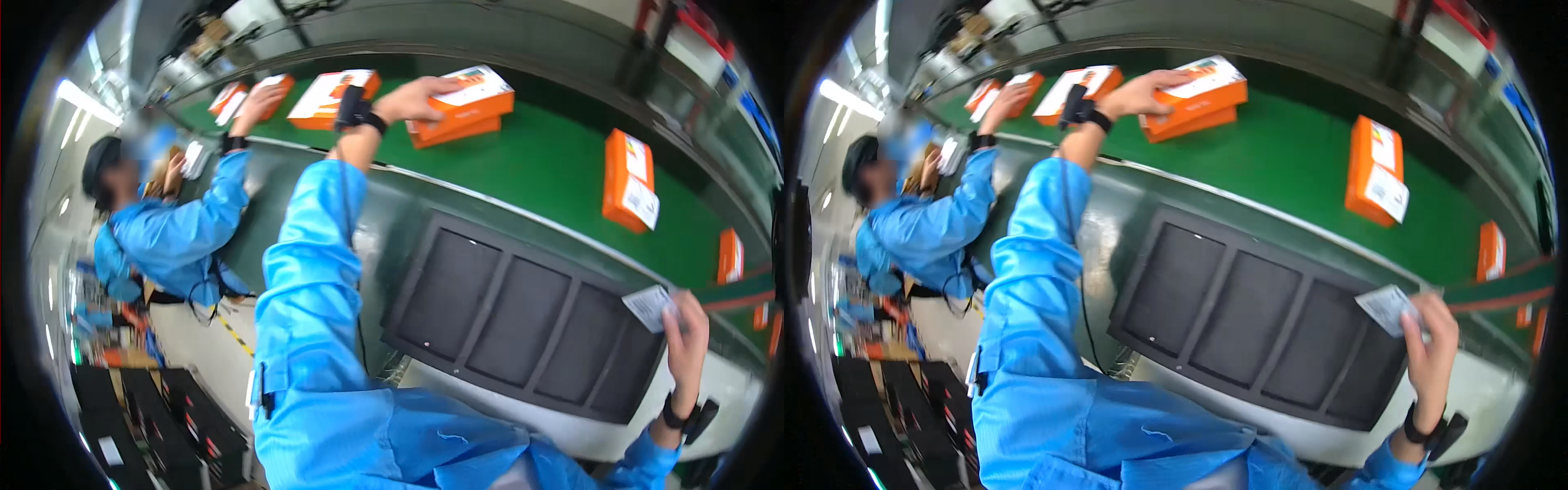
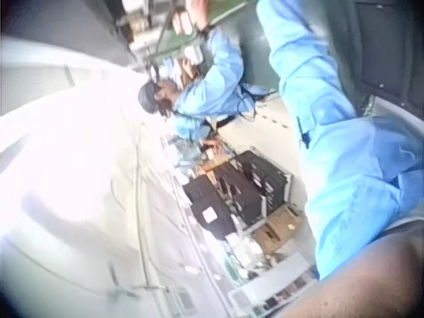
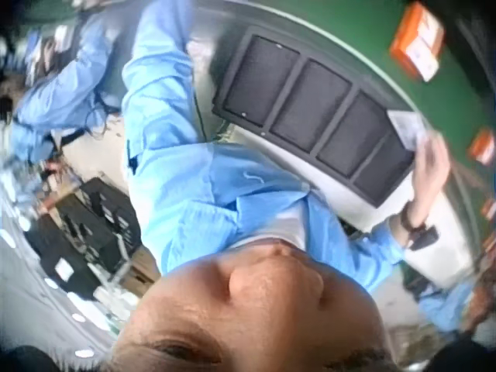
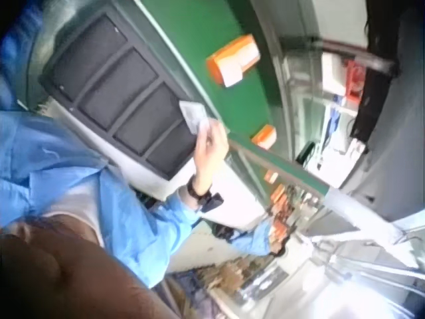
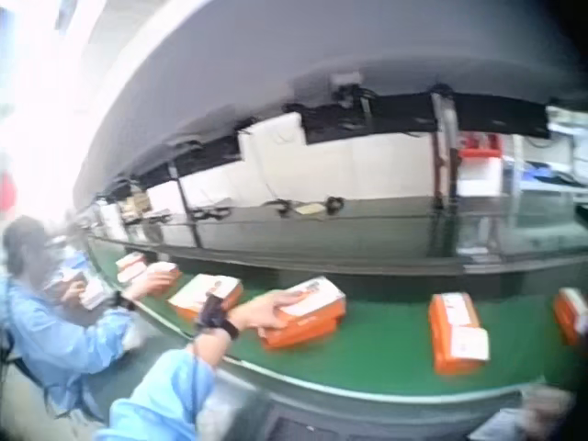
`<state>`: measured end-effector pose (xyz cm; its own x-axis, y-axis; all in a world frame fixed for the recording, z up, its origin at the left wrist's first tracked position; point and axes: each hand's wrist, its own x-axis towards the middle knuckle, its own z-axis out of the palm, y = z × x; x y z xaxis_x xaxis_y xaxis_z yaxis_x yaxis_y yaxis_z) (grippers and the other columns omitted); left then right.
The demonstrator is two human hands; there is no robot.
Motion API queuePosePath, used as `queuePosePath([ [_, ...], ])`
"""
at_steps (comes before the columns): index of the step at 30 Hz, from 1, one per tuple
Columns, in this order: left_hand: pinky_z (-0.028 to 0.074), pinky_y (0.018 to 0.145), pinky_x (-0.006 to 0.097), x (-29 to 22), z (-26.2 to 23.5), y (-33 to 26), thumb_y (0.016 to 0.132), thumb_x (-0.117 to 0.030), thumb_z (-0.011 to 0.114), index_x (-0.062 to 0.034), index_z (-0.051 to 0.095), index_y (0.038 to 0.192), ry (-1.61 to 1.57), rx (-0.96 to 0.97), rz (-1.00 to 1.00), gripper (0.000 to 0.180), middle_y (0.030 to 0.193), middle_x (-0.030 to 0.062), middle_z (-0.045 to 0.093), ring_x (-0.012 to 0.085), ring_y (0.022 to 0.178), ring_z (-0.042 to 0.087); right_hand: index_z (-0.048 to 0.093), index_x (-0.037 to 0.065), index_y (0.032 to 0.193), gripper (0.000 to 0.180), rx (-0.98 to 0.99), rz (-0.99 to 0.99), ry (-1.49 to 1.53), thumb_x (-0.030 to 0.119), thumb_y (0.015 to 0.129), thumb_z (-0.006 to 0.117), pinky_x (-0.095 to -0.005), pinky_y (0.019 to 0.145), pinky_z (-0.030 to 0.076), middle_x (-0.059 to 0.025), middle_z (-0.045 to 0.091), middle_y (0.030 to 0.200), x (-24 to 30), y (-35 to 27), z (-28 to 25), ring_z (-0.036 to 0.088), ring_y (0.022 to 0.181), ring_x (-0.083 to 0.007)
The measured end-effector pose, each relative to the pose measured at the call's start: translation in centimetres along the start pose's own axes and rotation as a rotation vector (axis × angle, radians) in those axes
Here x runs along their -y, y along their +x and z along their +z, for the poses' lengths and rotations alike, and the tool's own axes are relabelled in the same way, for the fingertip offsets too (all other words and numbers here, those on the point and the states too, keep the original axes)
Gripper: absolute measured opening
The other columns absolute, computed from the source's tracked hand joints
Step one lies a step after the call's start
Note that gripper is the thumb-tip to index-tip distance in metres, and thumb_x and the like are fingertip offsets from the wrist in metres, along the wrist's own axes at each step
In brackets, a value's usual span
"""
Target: Sorting and packing smartphones into boxes on an assembly line conveyor belt.
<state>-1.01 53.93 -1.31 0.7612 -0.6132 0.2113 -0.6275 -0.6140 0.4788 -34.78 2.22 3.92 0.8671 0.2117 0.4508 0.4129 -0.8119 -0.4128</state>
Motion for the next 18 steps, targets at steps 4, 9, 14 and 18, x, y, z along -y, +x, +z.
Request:
queuePosePath([
  [4,0.029,0.114,0.035,-1.5,0.3,0.8,0.064,-0.011,0.065,-0.0203,0.049,0.139,0.046,0.055,-0.079,0.078,0.148,0.0100,0.040,0.0269,0.136,0.037,0.061,-0.005,0.089,0.012,0.143,0.145,0.175,0.004,0.081,0.062,-0.0314,0.066,0.044,-0.0143,0.059,0.082,1.9,1.7,-0.5,0.057,0.074,-0.0256],
  [9,0.032,0.112,0.034,-3.9,-1.2,1.4,0.063,-0.004,0.063,-0.0183,0.048,0.140,-0.102,0.161,-0.174,0.080,0.149,0.0077,0.039,0.0265,0.132,0.042,0.060,-0.005,0.088,0.012,0.154,0.148,0.178,0.004,0.080,0.062,-0.0320,0.067,0.044,-0.0147,0.059,0.082,2.1,1.3,-0.9,0.057,0.074,-0.0269],
  [14,0.034,0.110,0.034,-2.4,0.3,-0.2,0.061,-0.003,0.065,-0.0041,0.048,0.137,-0.254,0.209,-0.185,0.078,0.143,0.0140,0.046,0.0273,0.132,0.043,0.061,-0.005,0.089,0.013,0.066,0.104,0.032,0.004,0.080,0.063,-0.0351,0.079,0.045,-0.0165,0.061,0.088,0.4,-1.0,-0.6,0.059,0.084,-0.0306],
  [18,0.032,0.111,0.038,-3.4,3.0,0.9,0.063,-0.021,0.066,-0.0208,0.052,0.137,0.122,0.007,0.013,0.076,0.141,0.0097,0.048,0.0326,0.127,0.044,0.056,-0.005,0.086,0.011,-0.011,0.199,0.072,0.003,0.080,0.059,-0.0327,0.078,0.041,-0.0143,0.053,0.084,-0.5,-3.0,-0.1,0.054,0.081,-0.0280],
])
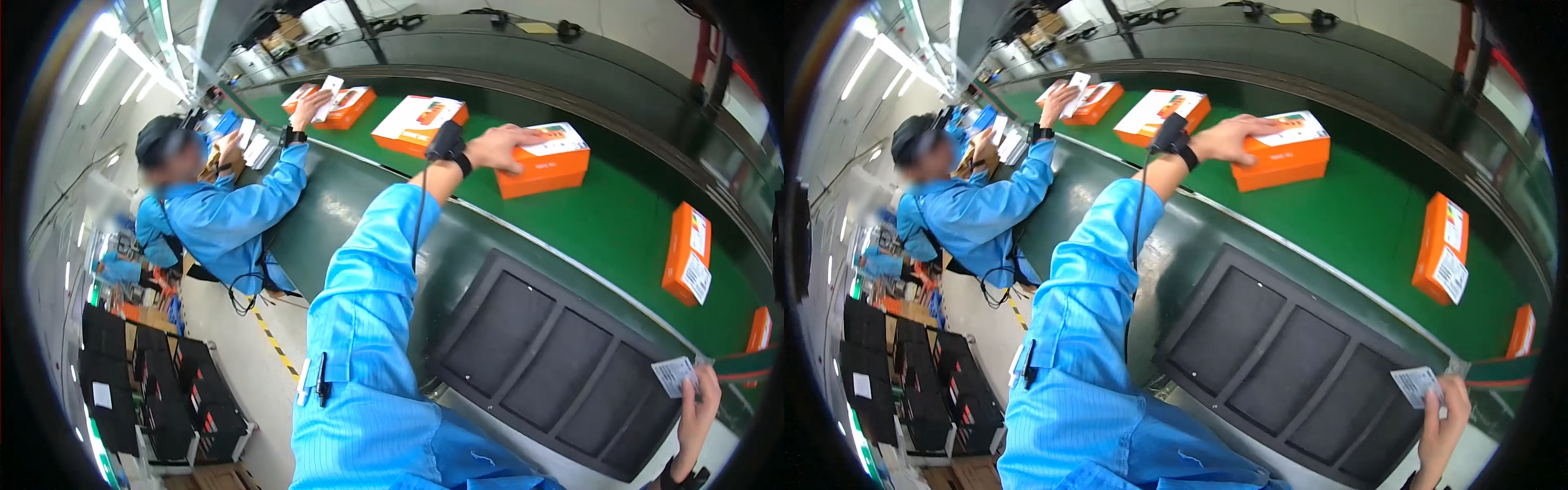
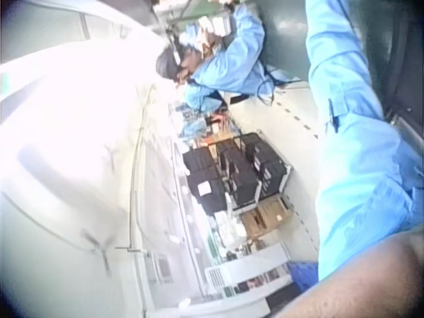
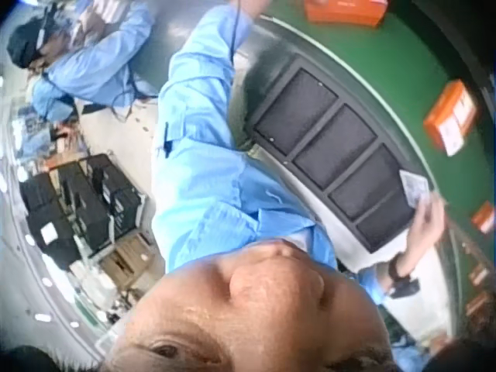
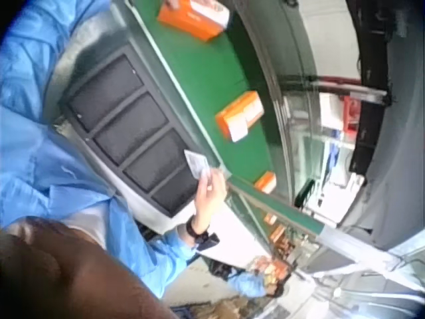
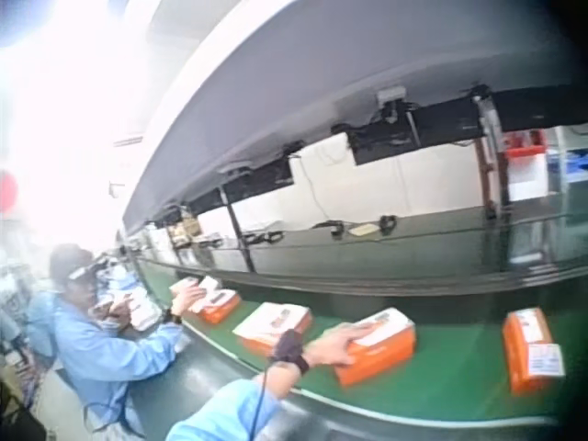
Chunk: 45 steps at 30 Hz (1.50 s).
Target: Sorting and packing smartphones into boxes on an assembly line conveyor belt.
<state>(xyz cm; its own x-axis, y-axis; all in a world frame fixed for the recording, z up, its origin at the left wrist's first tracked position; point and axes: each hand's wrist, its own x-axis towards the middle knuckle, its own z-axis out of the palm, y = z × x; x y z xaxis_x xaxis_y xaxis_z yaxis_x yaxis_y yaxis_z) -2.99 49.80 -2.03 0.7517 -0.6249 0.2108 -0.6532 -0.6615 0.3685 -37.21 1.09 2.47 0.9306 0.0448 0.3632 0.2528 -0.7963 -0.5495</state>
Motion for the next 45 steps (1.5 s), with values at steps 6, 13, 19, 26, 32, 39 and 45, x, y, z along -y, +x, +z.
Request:
queuePosePath([
  [6,0.032,0.106,0.046,-3.0,0.0,-3.4,0.064,-0.023,0.068,-0.0262,0.057,0.133,0.108,-0.102,-0.132,0.069,0.145,0.0045,0.045,0.0303,0.129,0.040,0.057,-0.007,0.102,0.017,0.367,0.067,0.075,0.001,0.087,0.058,-0.0335,0.096,0.038,-0.0157,0.058,0.106,0.9,2.9,-0.7,0.055,0.103,-0.0276],
  [13,0.033,0.098,0.052,-7.1,2.5,-2.4,0.069,-0.031,0.067,-0.0259,0.061,0.126,0.249,-0.225,-0.158,0.058,0.142,0.0043,0.047,0.0360,0.124,0.040,0.060,-0.005,0.108,0.024,0.319,0.079,-0.008,0.010,0.090,0.060,-0.0371,0.102,0.037,-0.0179,0.062,0.110,0.6,2.8,0.0,0.057,0.108,-0.0282],
  [19,0.040,0.089,0.050,-7.7,4.6,-2.4,0.067,-0.035,0.069,-0.0231,0.064,0.121,0.507,-0.362,-0.053,0.056,0.125,0.0074,0.058,0.0347,0.116,0.047,0.059,-0.004,0.104,0.024,0.098,0.020,-0.069,0.013,0.087,0.061,-0.0358,0.094,0.037,-0.0181,0.059,0.103,-0.3,0.8,1.9,0.056,0.100,-0.0283],
  [26,0.041,0.097,0.050,-3.9,-0.9,-3.4,0.071,-0.028,0.068,-0.0213,0.062,0.125,0.544,-0.258,-0.061,0.055,0.136,0.0051,0.053,0.0321,0.125,0.046,0.059,-0.006,0.088,0.011,0.171,0.001,0.056,0.003,0.081,0.060,-0.0331,0.074,0.044,-0.0155,0.058,0.084,4.0,3.6,2.1,0.056,0.079,-0.0293],
  [32,0.035,0.105,0.044,-5.1,0.5,-2.1,0.070,-0.020,0.071,-0.0191,0.058,0.131,0.133,-0.167,-0.065,0.062,0.143,0.0045,0.046,0.0261,0.131,0.041,0.061,-0.005,0.088,0.012,0.145,0.036,0.069,0.004,0.080,0.062,-0.0333,0.068,0.045,-0.0151,0.060,0.082,4.1,2.7,1.2,0.058,0.074,-0.0294],
  [39,0.029,0.105,0.051,-5.7,3.2,-2.1,0.072,-0.031,0.068,-0.0271,0.057,0.131,0.277,-0.080,-0.150,0.060,0.146,0.0026,0.042,0.0356,0.134,0.034,0.061,-0.005,0.091,0.013,0.189,0.034,0.157,0.004,0.081,0.061,-0.0334,0.068,0.045,-0.0150,0.059,0.082,4.3,2.7,1.9,0.057,0.074,-0.0294],
  [45,0.030,0.106,0.053,-6.0,5.4,-1.9,0.071,-0.029,0.070,-0.0351,0.053,0.134,0.263,-0.121,-0.215,0.066,0.150,0.0011,0.037,0.0318,0.134,0.036,0.062,-0.005,0.096,0.014,0.124,-0.054,0.168,0.001,0.083,0.061,-0.0307,0.065,0.044,-0.0112,0.056,0.081,6.4,4.0,3.1,0.056,0.071,-0.0230],
])
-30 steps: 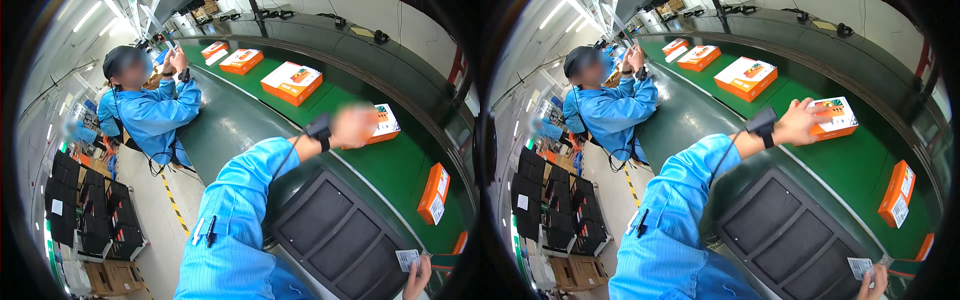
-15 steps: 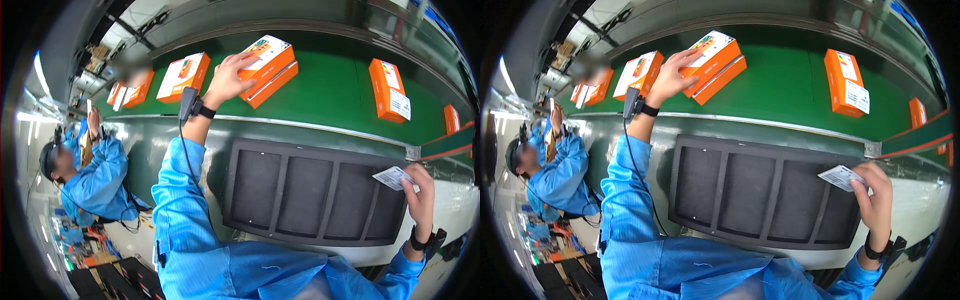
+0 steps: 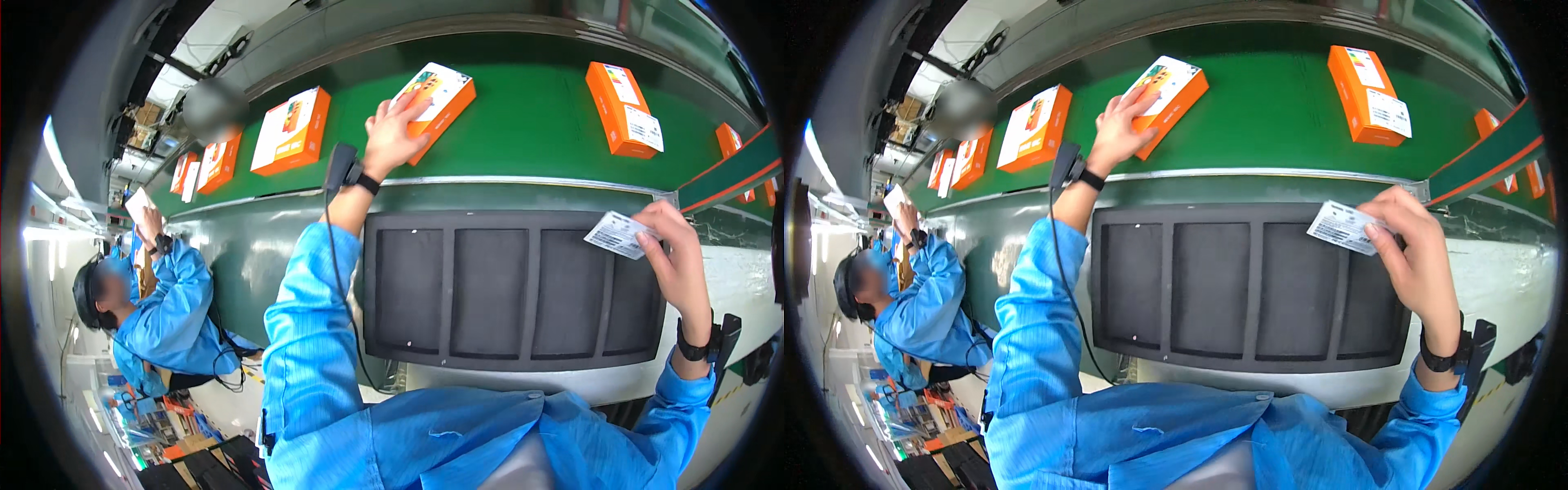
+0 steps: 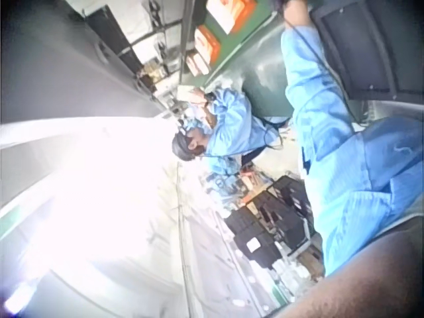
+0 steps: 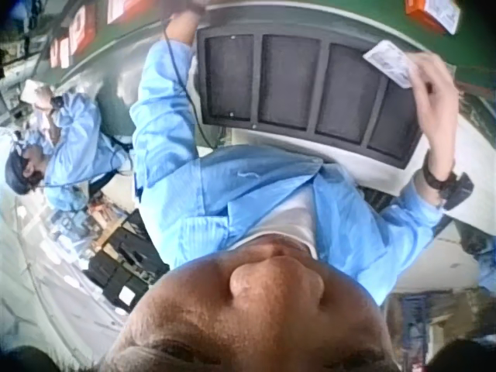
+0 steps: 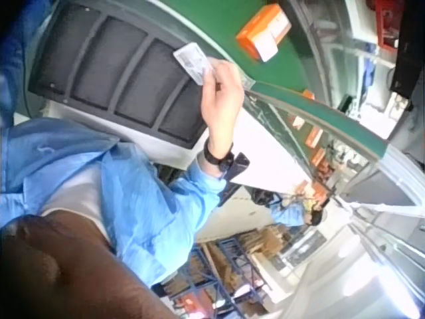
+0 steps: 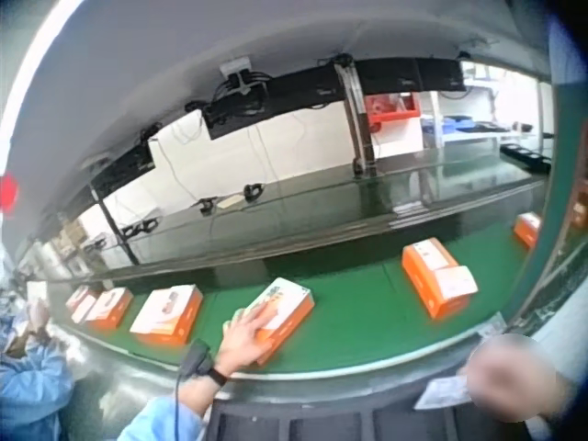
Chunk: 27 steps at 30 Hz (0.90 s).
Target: Sorting and packing smartphones into boxes on an assembly line conveyor belt.
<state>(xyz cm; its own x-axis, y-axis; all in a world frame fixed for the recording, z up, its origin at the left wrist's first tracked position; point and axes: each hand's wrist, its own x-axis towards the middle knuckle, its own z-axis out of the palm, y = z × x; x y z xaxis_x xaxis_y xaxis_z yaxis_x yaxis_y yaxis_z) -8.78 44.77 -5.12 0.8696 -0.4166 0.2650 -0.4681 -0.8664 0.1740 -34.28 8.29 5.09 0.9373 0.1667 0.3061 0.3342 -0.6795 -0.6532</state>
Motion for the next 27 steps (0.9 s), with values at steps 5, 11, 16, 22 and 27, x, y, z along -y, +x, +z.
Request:
queuePosePath([
  [5,0.040,0.101,0.035,3.0,0.4,1.4,0.084,-0.016,0.060,-0.0010,0.052,0.133,-1.307,-0.071,-0.233,0.051,0.134,0.0158,0.055,0.0269,0.121,0.052,0.061,-0.005,0.102,0.017,0.042,0.272,0.237,0.004,0.087,0.060,-0.0221,0.069,0.046,-0.0034,0.060,0.087,1.8,3.7,1.0,0.056,0.078,-0.0075],
  [11,0.044,0.097,0.031,3.4,-1.1,-3.8,0.088,-0.004,0.052,0.0053,0.051,0.130,-1.077,-0.286,-0.524,0.044,0.123,0.0196,0.061,0.0232,0.116,0.057,0.058,0.002,0.117,0.028,0.295,0.270,0.467,0.007,0.090,0.058,-0.0188,0.046,0.029,0.0042,0.051,0.073,1.5,11.9,6.6,0.038,0.056,-0.0022],
  [16,0.040,0.101,0.031,-1.5,-6.3,-14.1,0.089,-0.003,0.054,-0.0039,0.044,0.140,-0.936,-0.105,-0.165,0.051,0.134,0.0116,0.054,0.0199,0.121,0.051,0.055,0.003,0.125,0.039,0.235,0.182,0.401,0.015,0.088,0.063,-0.0219,0.051,0.038,-0.0004,0.057,0.079,-2.4,19.6,15.7,0.048,0.062,-0.0062],
  [22,0.030,0.111,0.040,-5.7,-6.2,-31.0,0.079,-0.005,0.066,0.0003,0.034,0.143,-0.612,-0.187,-0.474,0.072,0.143,0.0221,0.041,0.0346,0.134,0.039,0.043,0.003,0.137,0.062,-0.001,0.070,-0.145,0.029,0.086,0.066,-0.0374,0.091,0.047,-0.0209,0.047,0.138,-4.1,16.3,13.5,0.059,0.107,-0.0273],
  [27,0.025,0.113,0.037,-8.2,-6.2,-34.7,0.078,0.009,0.049,0.0050,0.042,0.139,-0.885,-0.302,-0.614,0.062,0.147,0.0209,0.039,0.0278,0.139,0.034,0.045,-0.004,0.133,0.065,-0.214,0.096,-0.547,0.029,0.082,0.068,-0.0416,0.107,0.037,-0.0239,0.044,0.140,-2.2,-2.2,3.7,0.043,0.129,-0.0386],
])
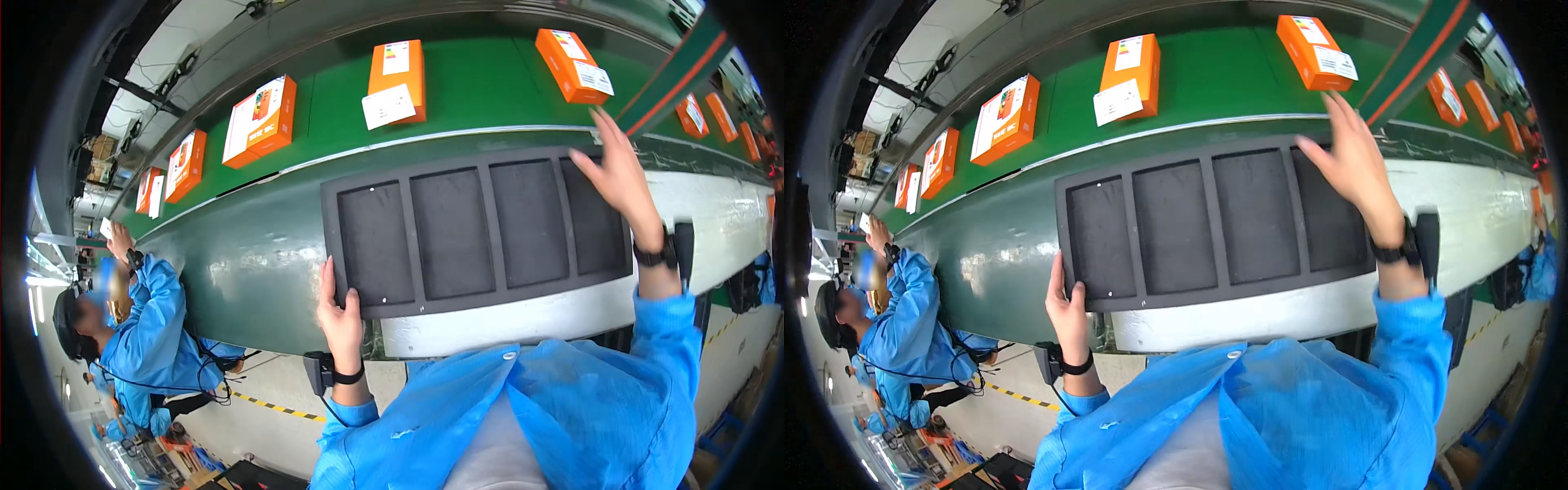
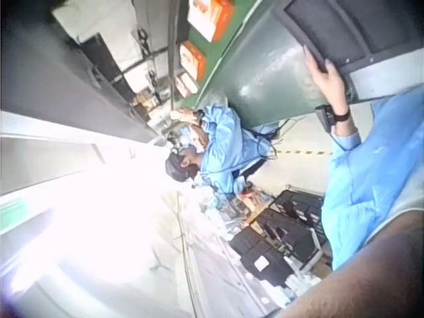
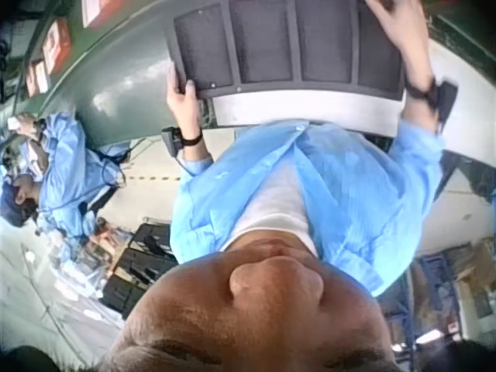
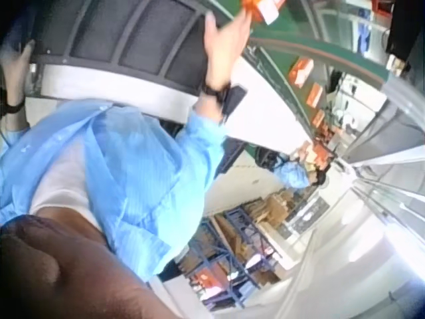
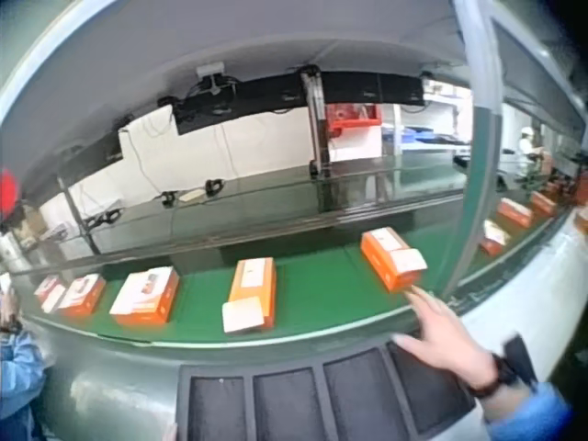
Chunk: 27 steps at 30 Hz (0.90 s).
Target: Sorting and packing smartphones into boxes on an assembly line conveyor belt.
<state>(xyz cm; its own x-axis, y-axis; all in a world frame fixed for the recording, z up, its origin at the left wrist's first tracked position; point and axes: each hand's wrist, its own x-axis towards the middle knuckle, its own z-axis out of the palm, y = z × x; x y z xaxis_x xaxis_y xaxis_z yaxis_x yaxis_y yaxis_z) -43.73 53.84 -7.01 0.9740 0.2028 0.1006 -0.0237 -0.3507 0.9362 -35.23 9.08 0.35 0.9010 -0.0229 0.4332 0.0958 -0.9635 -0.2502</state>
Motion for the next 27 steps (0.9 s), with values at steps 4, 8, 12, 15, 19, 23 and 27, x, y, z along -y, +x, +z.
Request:
queuePosePath([
  [4,0.029,0.111,0.035,-2.6,1.6,2.2,0.077,0.012,0.050,0.0073,0.043,0.138,-0.161,0.117,0.158,0.062,0.143,0.0177,0.045,0.0251,0.134,0.041,0.059,0.004,0.124,0.051,0.061,0.210,0.245,0.015,0.075,0.071,-0.0404,0.106,0.038,-0.0223,0.047,0.139,-3.6,-12.3,-1.1,0.047,0.126,-0.0386],
  [8,0.040,0.106,0.043,-8.2,1.0,1.3,0.072,0.006,0.046,0.0058,0.040,0.140,-0.540,0.146,0.215,0.068,0.142,0.0189,0.044,0.0307,0.126,0.048,0.051,0.012,0.134,0.064,-0.428,0.543,0.232,0.012,0.074,0.072,-0.0381,0.103,0.041,-0.0217,0.044,0.141,-0.4,-18.6,-4.1,0.050,0.122,-0.0350],
  [12,0.039,0.107,0.041,-14.8,7.7,-3.5,0.078,-0.003,0.057,0.0044,0.039,0.141,-0.611,0.487,0.293,0.065,0.143,0.0202,0.042,0.0297,0.125,0.048,0.038,-0.007,0.138,0.065,-0.587,0.897,0.915,0.019,0.087,0.069,-0.0316,0.099,0.043,-0.0153,0.054,0.130,-5.2,-33.5,-8.8,0.053,0.118,-0.0200],
  [15,0.037,0.107,0.039,-17.7,14.3,-8.7,0.088,-0.025,0.056,0.0035,0.035,0.144,-0.394,1.006,0.411,0.066,0.146,0.0196,0.039,0.0307,0.133,0.041,0.032,-0.003,0.144,0.064,-0.920,1.213,0.894,0.014,0.090,0.064,-0.0308,0.099,0.043,-0.0146,0.051,0.134,-5.9,-49.1,-12.4,0.053,0.118,-0.0200],
  [19,0.041,0.103,0.042,-16.5,18.7,-12.5,0.092,-0.029,0.057,-0.0004,0.039,0.143,-0.441,1.222,0.500,0.061,0.144,0.0208,0.042,0.0291,0.132,0.043,0.042,-0.004,0.136,0.047,-1.566,1.362,0.521,0.008,0.093,0.057,-0.0372,0.099,0.045,-0.0159,0.054,0.131,-2.9,-66.8,-13.6,0.056,0.114,-0.0266],
  [23,0.042,0.102,0.039,-13.0,16.9,-11.1,0.092,-0.009,0.055,0.0039,0.053,0.130,-0.214,1.023,0.477,0.040,0.129,0.0180,0.056,0.0285,0.123,0.052,0.046,-0.002,0.133,0.047,-1.690,1.624,0.079,0.018,0.092,0.057,-0.0388,0.097,0.044,-0.0151,0.055,0.129,-5.0,-77.3,-13.1,0.054,0.114,-0.0276],
  [27,0.039,0.103,0.035,-11.5,16.0,-8.3,0.090,-0.004,0.055,0.0024,0.056,0.127,0.014,0.804,0.543,0.037,0.128,0.0129,0.059,0.0217,0.120,0.053,0.041,0.009,0.142,0.065,-1.223,1.832,0.201,0.040,0.089,0.061,-0.0470,0.095,0.044,-0.0141,0.052,0.133,-10.8,-84.6,-18.5,0.054,0.113,-0.0330],
])
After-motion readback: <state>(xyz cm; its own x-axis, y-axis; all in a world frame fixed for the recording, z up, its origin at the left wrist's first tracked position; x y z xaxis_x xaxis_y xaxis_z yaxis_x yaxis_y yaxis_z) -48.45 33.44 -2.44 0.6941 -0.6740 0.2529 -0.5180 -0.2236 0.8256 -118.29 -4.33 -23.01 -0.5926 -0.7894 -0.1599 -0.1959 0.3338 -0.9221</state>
